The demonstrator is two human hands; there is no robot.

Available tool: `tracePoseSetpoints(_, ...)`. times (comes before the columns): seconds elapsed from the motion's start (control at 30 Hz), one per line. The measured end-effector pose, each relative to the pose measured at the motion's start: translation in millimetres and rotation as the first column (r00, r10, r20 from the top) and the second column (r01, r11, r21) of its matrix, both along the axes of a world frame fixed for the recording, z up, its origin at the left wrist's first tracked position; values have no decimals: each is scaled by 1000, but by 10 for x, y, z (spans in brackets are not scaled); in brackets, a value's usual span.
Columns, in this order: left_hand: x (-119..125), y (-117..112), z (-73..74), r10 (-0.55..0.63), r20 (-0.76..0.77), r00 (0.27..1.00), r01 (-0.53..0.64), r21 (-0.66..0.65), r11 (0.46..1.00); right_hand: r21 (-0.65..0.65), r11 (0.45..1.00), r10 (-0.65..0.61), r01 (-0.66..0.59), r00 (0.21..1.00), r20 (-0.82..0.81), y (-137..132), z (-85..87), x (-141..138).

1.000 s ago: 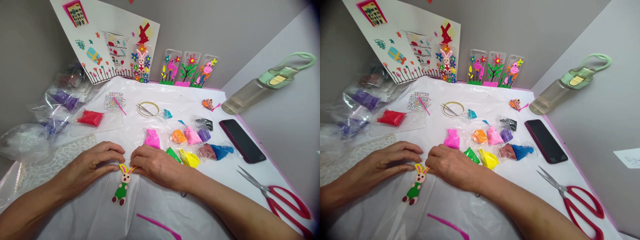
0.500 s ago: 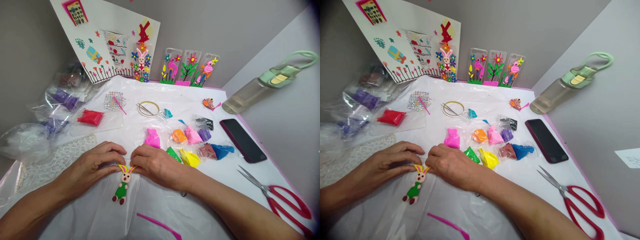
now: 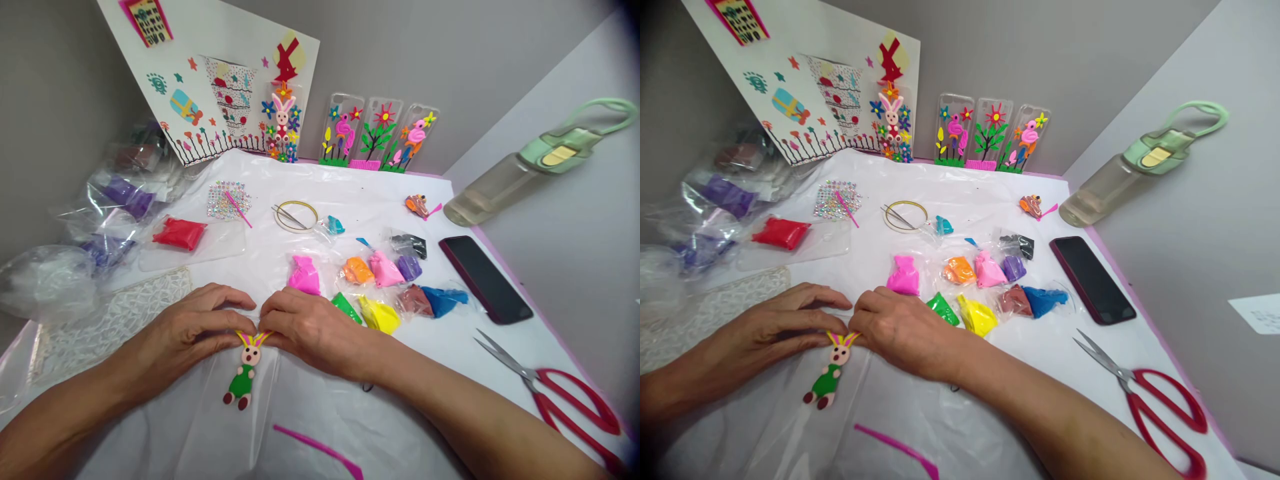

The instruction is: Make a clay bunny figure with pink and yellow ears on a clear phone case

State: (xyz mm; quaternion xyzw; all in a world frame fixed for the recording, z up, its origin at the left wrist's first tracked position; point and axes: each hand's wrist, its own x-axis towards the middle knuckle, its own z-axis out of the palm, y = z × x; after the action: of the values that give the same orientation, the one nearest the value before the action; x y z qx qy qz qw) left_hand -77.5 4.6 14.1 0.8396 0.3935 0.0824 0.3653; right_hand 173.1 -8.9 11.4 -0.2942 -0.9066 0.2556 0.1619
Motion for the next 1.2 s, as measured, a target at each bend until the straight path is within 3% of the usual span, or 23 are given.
tracePoseSetpoints(0.43, 12, 3, -9, -13, -18, 1000, 14, 28, 999, -9, 1000, -9, 9, 1000, 14, -6, 22, -1)
tracePoseSetpoints(0.87, -75, 23, 4, 60, 11, 998, -60, -7, 998, -108, 994, -14, 16, 1000, 20, -3, 177, 64)
tracePoseSetpoints(1.2, -99, 55, -37, 69, 39, 997, -69, 9, 998, -163, 986, -44, 43, 999, 2, 15, 186, 104)
